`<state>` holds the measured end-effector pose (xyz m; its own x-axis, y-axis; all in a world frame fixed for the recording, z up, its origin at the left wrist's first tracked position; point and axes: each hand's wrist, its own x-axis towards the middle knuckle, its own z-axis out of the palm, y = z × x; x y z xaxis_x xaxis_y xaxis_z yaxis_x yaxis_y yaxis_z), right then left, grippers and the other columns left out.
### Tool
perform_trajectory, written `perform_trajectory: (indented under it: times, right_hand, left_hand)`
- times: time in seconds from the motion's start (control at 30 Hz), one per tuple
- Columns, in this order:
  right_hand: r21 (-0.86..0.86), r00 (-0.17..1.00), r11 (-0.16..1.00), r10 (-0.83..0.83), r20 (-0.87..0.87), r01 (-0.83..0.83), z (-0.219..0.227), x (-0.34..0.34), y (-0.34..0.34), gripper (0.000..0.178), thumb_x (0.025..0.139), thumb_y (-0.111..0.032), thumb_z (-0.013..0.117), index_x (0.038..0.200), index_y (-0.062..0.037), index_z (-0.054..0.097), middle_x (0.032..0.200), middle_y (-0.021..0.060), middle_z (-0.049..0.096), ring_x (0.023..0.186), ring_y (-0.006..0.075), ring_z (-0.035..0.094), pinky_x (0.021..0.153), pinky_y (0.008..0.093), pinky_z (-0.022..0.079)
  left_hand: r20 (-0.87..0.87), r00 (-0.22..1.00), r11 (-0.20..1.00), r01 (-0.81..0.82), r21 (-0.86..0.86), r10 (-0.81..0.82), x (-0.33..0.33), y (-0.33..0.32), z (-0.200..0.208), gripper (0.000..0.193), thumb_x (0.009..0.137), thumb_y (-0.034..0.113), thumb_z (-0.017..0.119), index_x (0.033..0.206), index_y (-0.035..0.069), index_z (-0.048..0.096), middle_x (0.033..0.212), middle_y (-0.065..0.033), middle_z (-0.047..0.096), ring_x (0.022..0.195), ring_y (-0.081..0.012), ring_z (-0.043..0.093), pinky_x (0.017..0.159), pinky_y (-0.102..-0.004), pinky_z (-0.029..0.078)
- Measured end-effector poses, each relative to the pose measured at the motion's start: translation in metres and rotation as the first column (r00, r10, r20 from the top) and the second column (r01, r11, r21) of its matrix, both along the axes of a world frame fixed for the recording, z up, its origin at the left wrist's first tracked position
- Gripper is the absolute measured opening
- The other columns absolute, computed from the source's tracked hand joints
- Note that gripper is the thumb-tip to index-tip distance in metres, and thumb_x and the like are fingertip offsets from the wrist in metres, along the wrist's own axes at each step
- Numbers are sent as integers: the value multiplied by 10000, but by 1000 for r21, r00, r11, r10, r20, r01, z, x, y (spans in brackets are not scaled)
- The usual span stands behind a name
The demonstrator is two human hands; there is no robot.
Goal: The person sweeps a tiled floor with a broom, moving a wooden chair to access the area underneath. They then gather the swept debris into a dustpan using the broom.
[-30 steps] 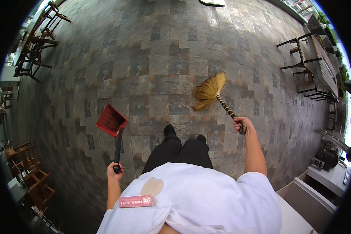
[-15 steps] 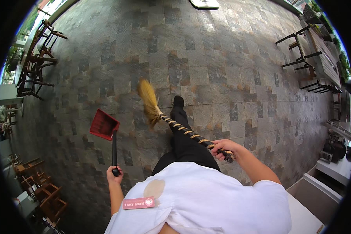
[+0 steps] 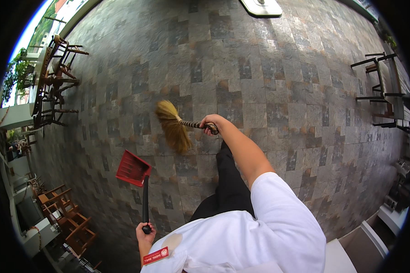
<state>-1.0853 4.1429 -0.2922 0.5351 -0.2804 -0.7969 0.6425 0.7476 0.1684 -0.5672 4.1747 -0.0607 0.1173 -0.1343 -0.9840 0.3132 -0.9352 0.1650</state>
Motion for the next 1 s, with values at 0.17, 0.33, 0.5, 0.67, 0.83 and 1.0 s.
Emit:
perform_trajectory:
  times: [0.17, 0.33, 0.5, 0.67, 0.83, 1.0]
  right_hand:
    - [89, 900, 901, -431, 67, 425, -4, -94, 37, 133, 787, -135, 492, 741, -59, 393, 584, 39, 439, 433, 100, 387, 364, 220, 338]
    - [162, 706, 698, -709, 11, 698, 19, -129, 161, 160, 808, -174, 491, 769, -55, 391, 618, 52, 469, 453, 107, 402, 379, 229, 341]
    - [269, 507, 465, -855, -113, 844, 44, -90, 290, 182, 831, -195, 484, 809, -45, 384, 643, 67, 492, 443, 118, 396, 387, 248, 331]
    - [370, 325, 248, -932, -161, 895, 66, -27, 400, 206, 832, -208, 490, 837, -22, 401, 652, 73, 489, 468, 130, 400, 415, 254, 316]
    - [344, 263, 162, -926, -270, 925, 99, 23, 472, 213, 812, -197, 502, 859, -13, 406, 660, 82, 498, 473, 137, 402, 427, 263, 320]
    - [288, 134, 28, -926, -354, 957, 144, 49, 466, 187, 766, -110, 517, 882, -28, 395, 654, 92, 500, 452, 130, 396, 405, 266, 345]
  left_hand:
    - [26, 998, 998, 48, 30, -49, -56, -46, -9, 246, 639, 87, 517, 873, 11, 521, 629, -24, 527, 555, -128, 497, 521, -241, 399]
    - [-5, 981, 981, 195, 8, -194, -108, -83, -19, 226, 636, 97, 519, 844, 8, 523, 627, -14, 524, 543, -119, 495, 511, -235, 397]
    - [12, 922, 922, 387, -30, -386, -163, -122, -26, 164, 645, 104, 516, 792, 30, 520, 627, -13, 523, 543, -122, 507, 497, -238, 411]
    - [-47, 857, 855, 506, -113, -513, -220, -160, -28, 135, 653, 96, 511, 771, 31, 509, 630, -17, 520, 550, -118, 513, 496, -239, 418]
    - [-33, 796, 790, 593, -156, -604, -266, -194, -29, 139, 657, 95, 511, 780, 30, 505, 638, -22, 527, 553, -121, 515, 495, -241, 418]
    - [11, 693, 678, 709, -193, -721, -300, -234, -42, 100, 651, 104, 521, 728, 43, 501, 631, -24, 533, 547, -127, 517, 494, -246, 424]
